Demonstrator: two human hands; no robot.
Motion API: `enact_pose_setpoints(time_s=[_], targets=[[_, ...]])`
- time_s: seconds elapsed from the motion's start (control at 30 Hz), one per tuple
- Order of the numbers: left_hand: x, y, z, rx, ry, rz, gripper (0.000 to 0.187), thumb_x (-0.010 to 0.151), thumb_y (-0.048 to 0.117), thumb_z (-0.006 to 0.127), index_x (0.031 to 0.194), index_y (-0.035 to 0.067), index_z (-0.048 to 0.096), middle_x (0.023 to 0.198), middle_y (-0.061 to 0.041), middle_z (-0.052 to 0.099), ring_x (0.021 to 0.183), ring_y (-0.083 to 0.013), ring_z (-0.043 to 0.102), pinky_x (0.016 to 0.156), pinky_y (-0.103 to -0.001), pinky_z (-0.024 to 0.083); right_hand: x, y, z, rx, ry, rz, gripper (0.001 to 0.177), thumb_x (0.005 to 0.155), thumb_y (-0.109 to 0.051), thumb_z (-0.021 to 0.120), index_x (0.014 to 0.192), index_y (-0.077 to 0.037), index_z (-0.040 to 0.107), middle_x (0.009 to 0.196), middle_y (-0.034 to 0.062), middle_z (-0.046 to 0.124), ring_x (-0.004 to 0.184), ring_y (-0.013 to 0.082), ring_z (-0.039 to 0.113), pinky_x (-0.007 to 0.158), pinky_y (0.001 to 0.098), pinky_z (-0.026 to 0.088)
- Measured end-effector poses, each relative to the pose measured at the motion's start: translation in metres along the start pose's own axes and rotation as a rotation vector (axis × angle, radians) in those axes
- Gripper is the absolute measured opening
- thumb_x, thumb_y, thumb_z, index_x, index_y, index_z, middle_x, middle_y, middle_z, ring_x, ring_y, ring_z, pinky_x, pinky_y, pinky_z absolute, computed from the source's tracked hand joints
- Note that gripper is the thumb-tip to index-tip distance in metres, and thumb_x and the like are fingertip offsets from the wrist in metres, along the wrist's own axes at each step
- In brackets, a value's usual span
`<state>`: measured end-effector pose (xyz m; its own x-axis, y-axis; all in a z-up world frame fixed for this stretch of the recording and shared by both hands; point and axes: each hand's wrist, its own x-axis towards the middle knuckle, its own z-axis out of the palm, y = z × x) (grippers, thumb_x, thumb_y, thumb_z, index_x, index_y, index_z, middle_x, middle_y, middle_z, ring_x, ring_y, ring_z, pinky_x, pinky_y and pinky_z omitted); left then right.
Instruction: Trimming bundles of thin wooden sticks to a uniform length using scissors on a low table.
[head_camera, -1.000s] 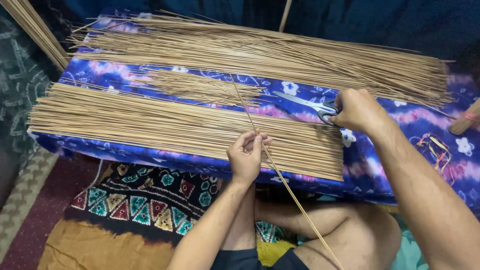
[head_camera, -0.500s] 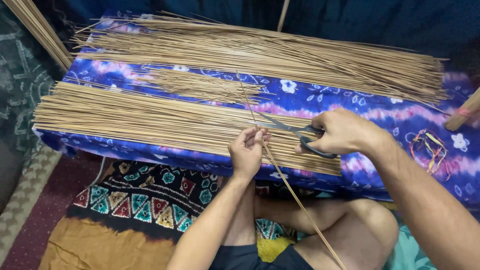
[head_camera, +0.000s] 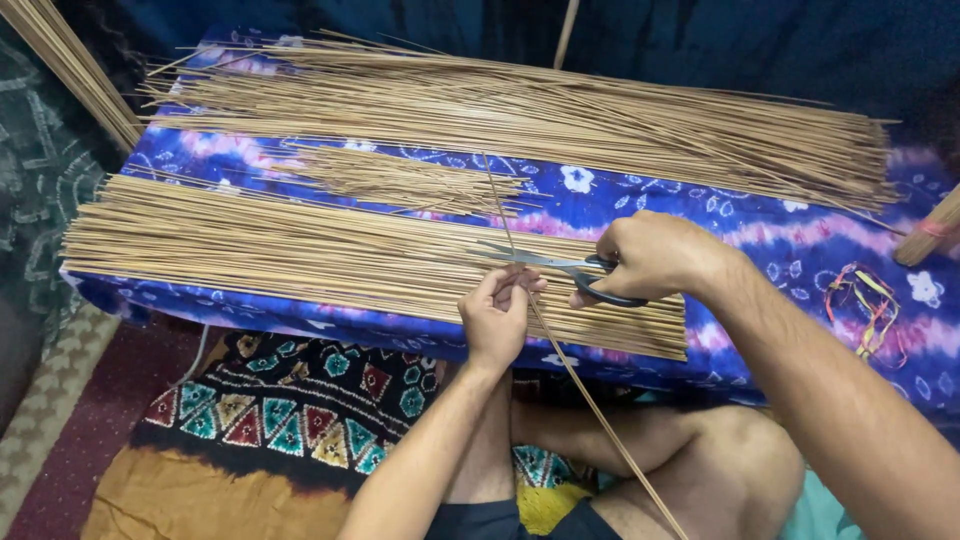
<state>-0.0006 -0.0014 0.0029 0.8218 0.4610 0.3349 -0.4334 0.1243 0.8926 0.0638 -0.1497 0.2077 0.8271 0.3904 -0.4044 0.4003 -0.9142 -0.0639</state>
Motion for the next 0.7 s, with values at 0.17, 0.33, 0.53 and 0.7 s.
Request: enact_pose_setpoints(time_s=[0.17,0.33,0.53,0.7], targets=[[-0.001,0.004,0.001,-0.005,0.004,-0.014,0.020,0.091,-0.013,0.058,0.107,-0.008,0.069,0.096,-0.027,0.077,0.083,-0.0339,0.079,0.067,-0.037,0.069,-0.008,-0.008,-0.009,-0.056,-0.001,0.003,0.057,0.065,-0.066,0.080,0.074,-0.010,0.079,0.074,0.0201,0.074,0.086,0.0404,0.075,0.076,0.0469,0.058],[-0.001,0.004,0.002,0.005,-0.001,0.015,0.020,0.090,-0.016,0.057,0.104,-0.008,0.069,0.095,-0.027,0.077,0.082,-0.0342,0.079,0.066,-0.037,0.068,-0.009,-0.009,-0.010,-0.097,0.005,0.002,0.055,0.066,-0.066,0.079,0.074,-0.012,0.079,0.076,0.0187,0.075,0.085,0.0398,0.076,0.073,0.0459,0.058],[0.000,0.006,0.002,0.033,0.001,0.043,0.015,0.092,-0.012,0.059,0.101,-0.007,0.069,0.094,-0.027,0.078,0.080,-0.0330,0.079,0.064,-0.035,0.069,-0.011,-0.010,-0.013,-0.140,-0.014,-0.008,0.050,0.068,-0.062,0.079,0.078,-0.012,0.081,0.077,0.0182,0.076,0.087,0.0391,0.076,0.074,0.0463,0.059],[-0.002,0.005,0.002,0.042,-0.016,0.045,0.015,0.093,-0.012,0.059,0.101,-0.007,0.070,0.094,-0.026,0.078,0.079,-0.0319,0.079,0.063,-0.034,0.068,-0.013,-0.007,-0.015,-0.150,-0.040,-0.054,0.052,0.071,-0.061,0.079,0.082,-0.010,0.081,0.082,0.0215,0.076,0.091,0.0418,0.076,0.078,0.0484,0.060]])
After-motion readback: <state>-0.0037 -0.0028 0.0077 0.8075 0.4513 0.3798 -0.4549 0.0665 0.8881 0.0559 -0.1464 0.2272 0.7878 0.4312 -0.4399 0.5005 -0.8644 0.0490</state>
